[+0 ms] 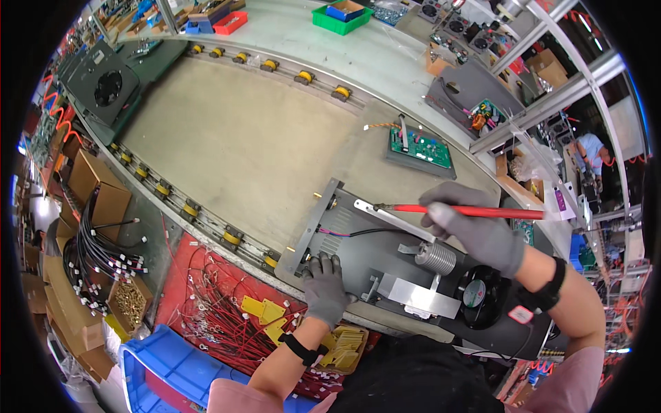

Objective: The worker is assembling internal components of a large electronic device, likely an inverter or power supply unit, on a factory production line.

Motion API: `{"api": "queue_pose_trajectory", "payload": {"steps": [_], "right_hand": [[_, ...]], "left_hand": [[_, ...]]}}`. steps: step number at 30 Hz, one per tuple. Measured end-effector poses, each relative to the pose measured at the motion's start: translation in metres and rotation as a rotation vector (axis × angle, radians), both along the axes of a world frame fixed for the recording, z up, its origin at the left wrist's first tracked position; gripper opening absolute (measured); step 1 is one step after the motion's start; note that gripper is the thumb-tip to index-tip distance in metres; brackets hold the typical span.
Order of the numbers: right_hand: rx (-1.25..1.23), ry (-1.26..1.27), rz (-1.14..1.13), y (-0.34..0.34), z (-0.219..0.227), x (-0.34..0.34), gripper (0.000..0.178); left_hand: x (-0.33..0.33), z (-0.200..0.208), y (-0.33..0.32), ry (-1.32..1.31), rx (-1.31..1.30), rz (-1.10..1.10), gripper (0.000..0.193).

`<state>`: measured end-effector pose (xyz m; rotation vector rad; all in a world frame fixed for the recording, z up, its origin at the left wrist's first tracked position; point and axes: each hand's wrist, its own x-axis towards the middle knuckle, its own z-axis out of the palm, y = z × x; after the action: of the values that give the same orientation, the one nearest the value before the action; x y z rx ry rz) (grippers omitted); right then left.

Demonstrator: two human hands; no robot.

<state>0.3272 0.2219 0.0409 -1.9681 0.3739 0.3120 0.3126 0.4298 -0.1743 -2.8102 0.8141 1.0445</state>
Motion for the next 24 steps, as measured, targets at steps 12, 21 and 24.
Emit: {"api": "queue_pose_trajectory", "payload": {"steps": [12,21,24], "right_hand": [[-0.245,0.011,0.308,-0.005,-0.068,0.029,0.021],[0.056,-0.291,-0.12,-0.062,0.099,-0.044,0.035],[0.022,-0.536,-0.265,-0.085,0.141,-0.104,0.039]], "left_hand": [[-0.001,-0.01,0.002,-0.02,-0.016,0.003,0.098],[-0.003,0.0,-0.008,-0.055,0.024,0.014,0.104],[0.0,0.004,-0.011,-0.136,0.058,-0.024,0.106]]}}
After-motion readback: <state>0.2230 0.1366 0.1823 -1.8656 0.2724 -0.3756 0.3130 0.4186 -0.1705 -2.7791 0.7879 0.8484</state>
